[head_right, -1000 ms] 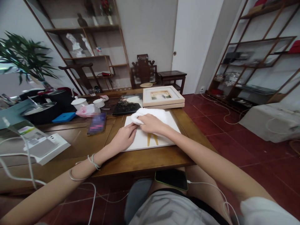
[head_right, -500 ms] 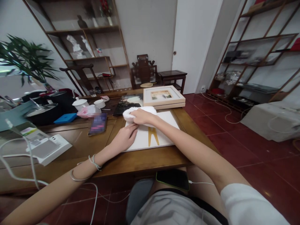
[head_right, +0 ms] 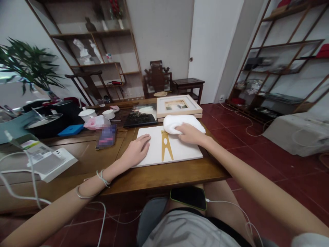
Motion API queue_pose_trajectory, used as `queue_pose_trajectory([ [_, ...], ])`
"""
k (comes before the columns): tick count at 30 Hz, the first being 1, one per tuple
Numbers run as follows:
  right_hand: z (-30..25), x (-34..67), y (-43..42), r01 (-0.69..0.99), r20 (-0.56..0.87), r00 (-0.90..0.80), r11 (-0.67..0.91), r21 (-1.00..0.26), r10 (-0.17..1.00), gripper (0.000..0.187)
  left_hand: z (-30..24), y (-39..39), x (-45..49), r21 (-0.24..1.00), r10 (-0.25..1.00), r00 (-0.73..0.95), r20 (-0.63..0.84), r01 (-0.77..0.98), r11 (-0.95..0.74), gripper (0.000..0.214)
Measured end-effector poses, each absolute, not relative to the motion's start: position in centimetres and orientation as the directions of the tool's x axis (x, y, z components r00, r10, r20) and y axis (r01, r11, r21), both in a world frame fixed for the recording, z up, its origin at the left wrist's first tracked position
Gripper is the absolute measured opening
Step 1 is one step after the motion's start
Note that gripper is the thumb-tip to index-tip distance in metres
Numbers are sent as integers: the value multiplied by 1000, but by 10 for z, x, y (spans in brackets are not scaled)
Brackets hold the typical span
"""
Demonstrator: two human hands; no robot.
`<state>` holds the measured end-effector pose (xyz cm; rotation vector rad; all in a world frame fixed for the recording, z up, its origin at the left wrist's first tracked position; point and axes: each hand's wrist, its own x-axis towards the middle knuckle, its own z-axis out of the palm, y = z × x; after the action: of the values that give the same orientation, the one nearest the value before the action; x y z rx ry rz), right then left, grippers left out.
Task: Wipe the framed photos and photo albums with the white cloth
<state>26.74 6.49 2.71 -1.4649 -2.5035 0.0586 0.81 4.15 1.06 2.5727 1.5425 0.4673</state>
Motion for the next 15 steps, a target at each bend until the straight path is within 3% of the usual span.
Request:
queue_pose_trajectory([
  [8, 13, 272, -17, 771, 323, -563, 624, -125, 760, 26, 13, 40, 10, 261, 883, 426, 196, 846, -465, 38],
  [15, 14, 276, -37, 728, 330, -628, 682, -73, 705, 26, 13, 38, 12, 244, 887, 426, 180, 854, -459, 38],
])
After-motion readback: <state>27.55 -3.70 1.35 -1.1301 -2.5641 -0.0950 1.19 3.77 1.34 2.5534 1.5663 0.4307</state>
